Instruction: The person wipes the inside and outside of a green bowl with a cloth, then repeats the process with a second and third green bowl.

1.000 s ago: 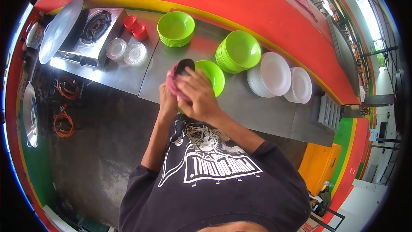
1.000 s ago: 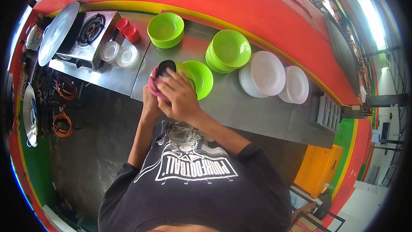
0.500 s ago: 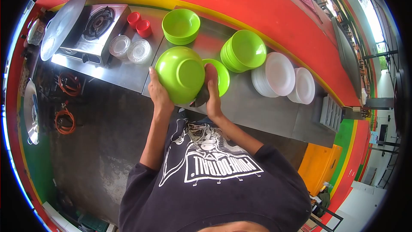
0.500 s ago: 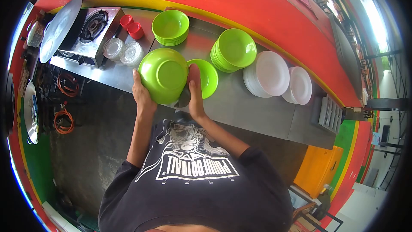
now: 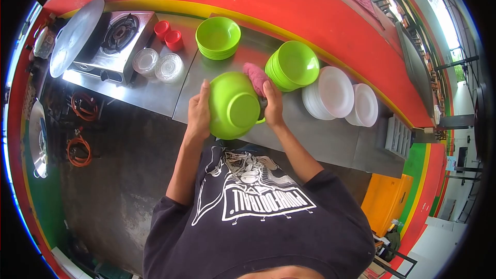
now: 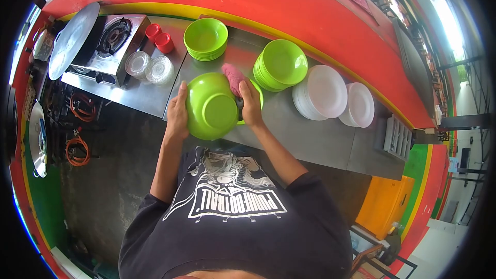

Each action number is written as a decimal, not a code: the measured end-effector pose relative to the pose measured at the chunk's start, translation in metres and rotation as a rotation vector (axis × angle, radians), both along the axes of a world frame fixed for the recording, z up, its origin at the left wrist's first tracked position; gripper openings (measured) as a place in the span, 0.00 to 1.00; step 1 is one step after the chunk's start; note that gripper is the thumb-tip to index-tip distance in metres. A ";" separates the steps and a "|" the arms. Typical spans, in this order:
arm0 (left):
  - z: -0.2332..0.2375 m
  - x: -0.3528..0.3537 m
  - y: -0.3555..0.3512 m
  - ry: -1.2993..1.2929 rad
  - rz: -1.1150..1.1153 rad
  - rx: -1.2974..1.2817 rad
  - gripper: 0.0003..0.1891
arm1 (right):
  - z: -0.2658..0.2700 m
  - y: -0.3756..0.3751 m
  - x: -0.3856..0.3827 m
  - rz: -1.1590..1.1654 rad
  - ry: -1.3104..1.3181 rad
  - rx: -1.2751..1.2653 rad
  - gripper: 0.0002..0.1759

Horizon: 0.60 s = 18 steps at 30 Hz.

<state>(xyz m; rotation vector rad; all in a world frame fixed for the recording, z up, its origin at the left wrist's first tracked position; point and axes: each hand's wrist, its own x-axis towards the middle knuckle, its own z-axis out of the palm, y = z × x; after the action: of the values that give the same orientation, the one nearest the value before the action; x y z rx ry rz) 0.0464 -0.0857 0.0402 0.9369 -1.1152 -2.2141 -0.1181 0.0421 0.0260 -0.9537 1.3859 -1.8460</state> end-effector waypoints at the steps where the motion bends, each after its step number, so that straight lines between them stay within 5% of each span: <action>1: 0.002 0.000 -0.002 0.035 0.010 0.000 0.32 | -0.004 -0.001 0.006 -0.055 -0.012 -0.028 0.33; 8: 0.004 -0.014 -0.002 0.113 0.471 0.244 0.35 | -0.018 0.015 0.070 -0.119 0.584 -0.011 0.38; 11: 0.010 -0.023 0.011 0.137 0.404 0.330 0.38 | -0.029 0.017 0.069 -0.044 1.116 0.089 0.31; 18: -0.017 -0.019 0.021 -0.045 0.068 -0.151 0.32 | 0.017 -0.011 0.052 -0.087 1.175 0.211 0.30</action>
<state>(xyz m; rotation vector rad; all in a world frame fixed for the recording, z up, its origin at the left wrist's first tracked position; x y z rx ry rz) 0.0269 -0.0645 0.0235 0.9501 -1.2334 -2.0331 -0.0662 0.0307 0.0433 -2.0207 2.2127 -1.0825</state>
